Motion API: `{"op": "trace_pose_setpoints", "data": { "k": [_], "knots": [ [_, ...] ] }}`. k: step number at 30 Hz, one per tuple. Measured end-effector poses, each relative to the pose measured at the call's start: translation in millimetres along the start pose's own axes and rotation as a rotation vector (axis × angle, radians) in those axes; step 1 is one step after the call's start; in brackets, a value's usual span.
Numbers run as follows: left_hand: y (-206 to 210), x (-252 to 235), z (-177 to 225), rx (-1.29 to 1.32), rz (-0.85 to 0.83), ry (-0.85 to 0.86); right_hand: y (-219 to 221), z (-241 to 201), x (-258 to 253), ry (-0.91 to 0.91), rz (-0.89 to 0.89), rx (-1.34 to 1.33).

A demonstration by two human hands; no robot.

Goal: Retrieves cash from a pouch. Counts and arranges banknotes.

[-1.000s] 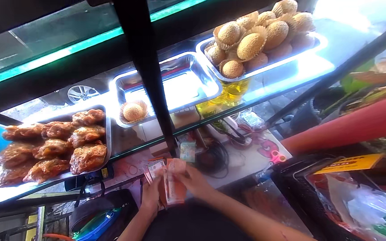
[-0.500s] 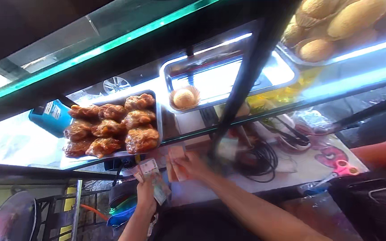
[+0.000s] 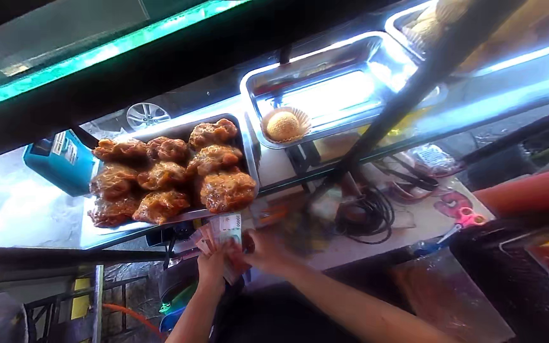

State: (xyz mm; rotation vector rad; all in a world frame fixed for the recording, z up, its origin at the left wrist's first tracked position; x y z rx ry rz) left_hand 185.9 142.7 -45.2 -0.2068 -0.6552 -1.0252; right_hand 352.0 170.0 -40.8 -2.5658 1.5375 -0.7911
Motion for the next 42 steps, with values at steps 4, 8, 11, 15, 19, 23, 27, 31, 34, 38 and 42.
{"op": "trace_pose_setpoints", "data": {
  "k": [4,8,11,15,19,23,27,31,34,38,42],
  "knots": [
    [13.4,-2.9,3.8,-0.081,-0.055,-0.007,-12.1,15.6,7.2,0.033,0.169,-0.127],
    [31.2,-2.6,1.2,-0.131,-0.181,-0.042,-34.1,15.7,2.8,0.005,0.280,-0.075],
    [38.7,-5.2,-5.7,-0.100,-0.230,-0.075,-44.0,18.8,0.7,0.063,0.320,-0.106],
    [34.4,-15.2,-7.9,-0.172,-0.226,-0.008,-36.3,22.8,-1.5,0.070,0.342,-0.163],
    [27.7,-18.6,-4.0,-0.228,-0.181,0.023,-26.6,16.5,-5.3,0.073,0.329,-0.119],
    [18.8,-19.5,0.7,-0.158,-0.113,0.006,-25.8,14.9,-11.6,0.059,0.359,-0.093],
    [14.2,-21.1,1.5,-0.119,-0.079,0.036,-24.0,7.6,-9.8,0.073,0.374,-0.140],
    [14.1,-22.1,-1.1,-0.109,-0.074,0.008,-20.1,6.1,-9.4,0.136,0.395,-0.192],
    [14.3,-23.8,-1.9,-0.113,-0.069,-0.011,-17.1,10.2,-9.3,0.150,0.415,-0.305],
    [15.5,-23.6,-0.9,-0.094,-0.111,-0.032,-10.8,18.1,-11.3,0.145,0.404,-0.420],
    [15.9,-22.7,-0.2,-0.059,-0.118,-0.048,-8.1,19.5,-8.5,0.170,0.377,-0.495]
  ]
}}
Point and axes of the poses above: each hand's wrist, its own x-axis away from the middle knuckle, its own y-axis out of the palm, z = x × y, the point moved 7 cm from there along -x, towards the middle knuckle, and after that the axes turned 11 degrees about x, right-handed, at the moved point
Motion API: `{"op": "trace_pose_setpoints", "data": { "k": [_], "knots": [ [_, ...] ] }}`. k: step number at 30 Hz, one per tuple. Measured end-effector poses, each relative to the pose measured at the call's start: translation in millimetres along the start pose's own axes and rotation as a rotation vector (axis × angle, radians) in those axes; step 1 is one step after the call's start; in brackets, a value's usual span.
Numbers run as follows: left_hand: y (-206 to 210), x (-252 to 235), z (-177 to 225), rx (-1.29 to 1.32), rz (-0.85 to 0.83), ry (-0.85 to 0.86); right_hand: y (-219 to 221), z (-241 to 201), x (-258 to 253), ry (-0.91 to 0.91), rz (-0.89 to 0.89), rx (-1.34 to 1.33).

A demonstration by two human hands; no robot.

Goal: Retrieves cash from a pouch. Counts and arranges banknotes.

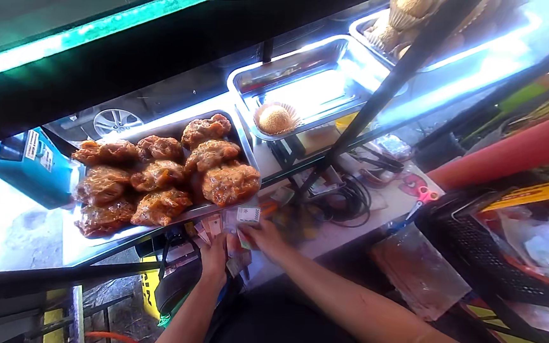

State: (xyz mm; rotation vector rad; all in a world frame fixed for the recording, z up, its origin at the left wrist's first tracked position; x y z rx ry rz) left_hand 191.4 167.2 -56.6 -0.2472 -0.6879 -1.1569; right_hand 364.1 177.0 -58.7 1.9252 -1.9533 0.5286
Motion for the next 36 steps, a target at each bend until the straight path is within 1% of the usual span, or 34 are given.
{"op": "trace_pose_setpoints", "data": {
  "k": [4,7,9,10,11,12,14,16,17,18,20,23,25,27,31,33,36],
  "knots": [
    [-0.4,-4.0,-2.6,-0.001,-0.005,0.007,-4.1,5.6,-3.6,0.014,0.061,-0.080],
    [3.9,-9.7,-7.6,0.046,-0.054,-0.007,-23.6,6.4,-11.6,-0.035,0.175,-0.125],
    [4.1,-11.2,-8.7,0.082,-0.059,-0.037,-40.3,-1.2,-10.6,-0.062,0.227,-0.144],
    [4.3,-11.1,-8.8,0.099,-0.060,-0.061,-48.5,-7.6,-6.5,-0.088,0.218,-0.133],
    [5.0,-11.1,-9.0,0.125,-0.056,-0.087,-54.4,-17.4,1.1,-0.124,0.170,-0.099],
    [5.8,-10.5,-8.9,0.148,-0.055,-0.124,-56.6,-28.8,12.0,-0.162,0.094,-0.037],
    [7.3,-9.9,-8.1,0.189,-0.081,-0.188,-49.4,-43.9,29.8,-0.212,-0.129,0.118],
    [8.4,-9.8,-6.8,0.212,-0.112,-0.216,-34.4,-38.5,35.3,-0.247,-0.293,0.354],
    [9.2,-9.6,-6.1,0.219,-0.113,-0.225,-28.1,-32.1,36.0,-0.265,-0.311,0.482],
    [9.9,-9.7,-5.1,0.215,-0.112,-0.226,-22.7,-25.8,36.6,-0.274,-0.290,0.571],
    [10.6,-11.9,-4.8,0.207,-0.096,-0.221,-15.2,-15.3,40.1,-0.271,-0.187,0.664],
    [8.1,-18.7,-7.0,0.208,-0.059,-0.236,-8.4,-10.5,52.7,-0.380,-0.120,0.639],
    [8.4,-21.6,-5.4,0.205,-0.050,-0.271,-9.2,-9.4,59.6,-0.433,-0.140,0.564],
    [15.0,-23.8,-3.5,0.226,-0.062,-0.290,-15.6,-11.2,64.9,-0.437,-0.156,0.521],
    [28.9,-33.0,-0.6,0.256,-0.063,-0.253,-44.9,-25.9,77.2,-0.344,-0.159,0.401],
    [36.9,-33.8,1.2,0.268,-0.080,-0.272,-66.0,-30.2,81.3,-0.325,-0.152,0.390],
    [52.8,-28.2,2.0,0.255,-0.104,-0.276,-84.0,-38.7,80.5,-0.416,-0.187,0.446]
  ]
}}
Point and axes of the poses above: each hand's wrist, its own x-axis away from the middle knuckle, its own y-axis out of the palm, z = x × y, the point moved 7 cm from there along -x, towards the middle knuckle, and after that the axes turned 11 degrees about x, right-handed, at the moved point
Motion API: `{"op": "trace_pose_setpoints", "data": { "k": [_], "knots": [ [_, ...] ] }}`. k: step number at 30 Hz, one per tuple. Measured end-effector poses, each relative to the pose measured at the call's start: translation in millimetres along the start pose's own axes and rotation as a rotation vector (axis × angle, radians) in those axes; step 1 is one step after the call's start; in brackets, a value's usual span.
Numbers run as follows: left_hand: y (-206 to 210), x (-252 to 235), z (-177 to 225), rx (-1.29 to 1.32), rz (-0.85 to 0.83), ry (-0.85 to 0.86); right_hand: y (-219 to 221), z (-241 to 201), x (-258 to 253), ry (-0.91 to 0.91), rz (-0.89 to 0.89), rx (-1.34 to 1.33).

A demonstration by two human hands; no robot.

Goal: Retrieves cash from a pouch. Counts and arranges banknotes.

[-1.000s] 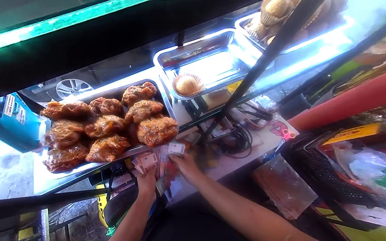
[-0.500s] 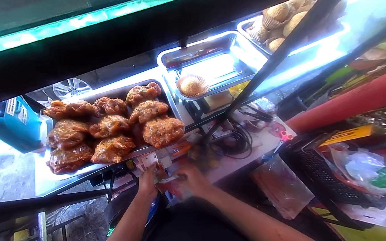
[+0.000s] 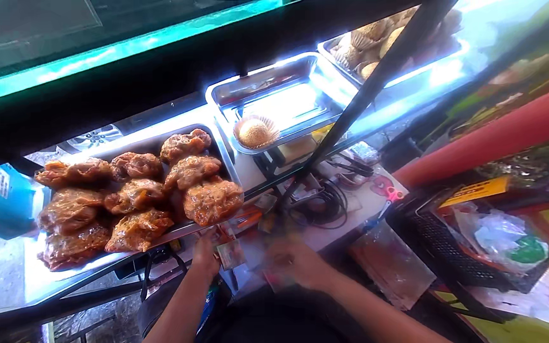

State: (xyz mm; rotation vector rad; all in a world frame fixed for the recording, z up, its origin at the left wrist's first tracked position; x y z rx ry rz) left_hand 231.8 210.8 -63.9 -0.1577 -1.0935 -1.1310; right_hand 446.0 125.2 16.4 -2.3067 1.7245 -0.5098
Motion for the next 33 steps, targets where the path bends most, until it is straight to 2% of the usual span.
{"op": "trace_pose_setpoints", "data": {
  "k": [2,4,6,9,14,17,20,22,24,28,30,33],
  "knots": [
    [7.3,2.1,-4.5,-0.007,-0.010,0.020,2.7,-2.0,-8.8,-0.027,-0.016,0.038],
    [13.3,3.8,-8.3,-0.019,-0.010,0.056,12.7,3.5,-20.0,0.046,-0.018,0.132],
    [17.8,6.1,-10.5,-0.048,-0.004,0.089,21.9,9.8,-27.3,0.112,0.023,0.223],
    [23.1,5.4,-14.9,-0.060,-0.026,0.096,28.7,16.7,-26.2,0.103,0.116,0.286],
    [27.1,-0.3,-15.4,0.046,-0.030,0.063,14.7,22.3,-8.5,-0.030,0.176,0.197],
    [28.0,-1.2,-14.0,0.023,-0.021,0.063,-0.2,27.3,2.0,0.048,0.221,0.135],
    [29.3,-4.6,-7.8,-0.121,-0.045,0.186,-14.9,36.7,9.9,0.164,0.238,0.037],
    [37.0,-8.0,-9.4,-0.319,-0.106,0.264,-26.8,44.8,16.9,0.194,0.286,0.033],
    [47.8,-10.4,-20.5,-0.492,-0.223,0.248,-37.1,49.6,23.2,0.221,0.314,0.020],
    [74.2,9.4,-44.9,-0.544,-0.499,0.140,-53.4,48.3,29.9,0.218,0.365,0.002],
    [80.9,19.0,-52.2,-0.540,-0.529,0.119,-60.0,46.2,33.5,0.198,0.405,0.001],
    [82.2,20.0,-61.4,-0.561,-0.476,0.118,-67.1,46.7,37.7,0.190,0.442,0.025]
  ]
}}
Point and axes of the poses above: each hand's wrist, its own x-axis away from the middle knuckle, its own y-axis out of the palm, z = x × y, the point moved 7 cm from there along -x, towards the middle knuckle, and after that the axes turned 11 degrees about x, right-handed, at the moved point
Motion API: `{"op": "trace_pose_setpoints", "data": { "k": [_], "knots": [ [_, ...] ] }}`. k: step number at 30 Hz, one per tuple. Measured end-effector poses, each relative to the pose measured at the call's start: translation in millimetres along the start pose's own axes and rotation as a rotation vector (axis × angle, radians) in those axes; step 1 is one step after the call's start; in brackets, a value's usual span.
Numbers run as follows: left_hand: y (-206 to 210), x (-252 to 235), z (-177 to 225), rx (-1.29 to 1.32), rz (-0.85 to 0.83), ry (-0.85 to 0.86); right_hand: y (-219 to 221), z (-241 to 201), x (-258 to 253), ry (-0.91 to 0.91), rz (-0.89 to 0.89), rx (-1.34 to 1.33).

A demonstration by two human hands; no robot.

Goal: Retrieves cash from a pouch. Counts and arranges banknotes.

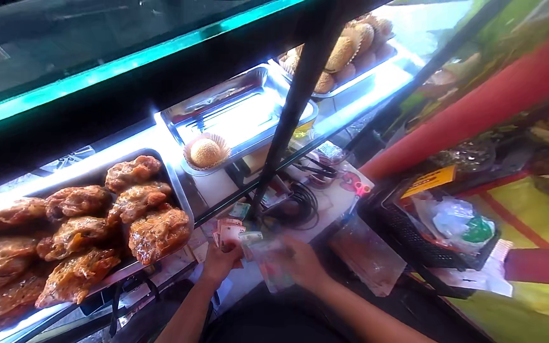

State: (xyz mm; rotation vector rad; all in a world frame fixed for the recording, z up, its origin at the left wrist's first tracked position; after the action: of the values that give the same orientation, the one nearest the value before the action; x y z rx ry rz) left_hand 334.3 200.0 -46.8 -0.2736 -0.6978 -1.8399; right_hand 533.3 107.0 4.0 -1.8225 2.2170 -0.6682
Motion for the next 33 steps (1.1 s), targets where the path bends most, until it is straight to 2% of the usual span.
{"op": "trace_pose_setpoints", "data": {
  "k": [2,6,8,13,17,21,23,26,29,31,33],
  "knots": [
    [2.7,-2.0,-6.2,-0.013,0.051,-0.029,-4.1,0.8,-0.1,-0.048,0.032,0.040],
    [8.4,-5.5,-25.3,0.042,0.179,-0.202,-8.8,-4.7,-2.9,-0.331,0.073,0.143],
    [9.5,-8.7,-33.1,0.094,0.191,-0.260,-9.2,-7.2,-5.3,-0.401,0.053,0.141],
    [16.5,-12.9,-19.2,0.018,0.188,-0.110,-18.2,-0.3,-15.8,-0.293,0.036,0.062],
    [22.9,-11.1,-12.4,-0.002,0.230,-0.079,-21.2,-12.0,-15.0,-0.499,0.169,0.238],
    [12.8,-14.4,-29.2,0.089,0.316,-0.207,-25.1,-26.3,-13.7,-0.656,0.231,0.278],
    [9.9,-16.8,-39.1,0.060,0.306,-0.318,-27.0,-29.1,-18.6,-0.590,0.233,0.210],
    [14.5,-18.1,-38.8,-0.047,0.201,-0.413,-28.8,-14.8,-32.3,-0.298,0.133,0.043],
    [11.4,-29.3,-15.4,-0.260,0.285,-0.164,-46.0,2.0,-51.8,-0.053,0.052,0.030],
    [3.6,-40.2,-2.9,-0.423,0.402,0.000,-67.0,10.9,-70.4,0.032,0.076,0.083],
    [3.8,-50.0,1.4,-0.573,0.441,0.062,-85.4,15.0,-94.2,0.053,0.119,0.140]
  ]
}}
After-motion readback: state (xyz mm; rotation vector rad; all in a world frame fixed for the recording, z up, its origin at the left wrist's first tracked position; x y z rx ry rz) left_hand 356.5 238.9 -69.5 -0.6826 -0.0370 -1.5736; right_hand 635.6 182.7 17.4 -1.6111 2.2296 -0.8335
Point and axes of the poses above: each hand's wrist, its own x-axis away from the middle knuckle, its own y-axis out of the palm, z = x × y, the point moved 7 cm from there along -x, towards the middle knuckle, and after that the axes turned 11 degrees about x, right-handed, at the moved point
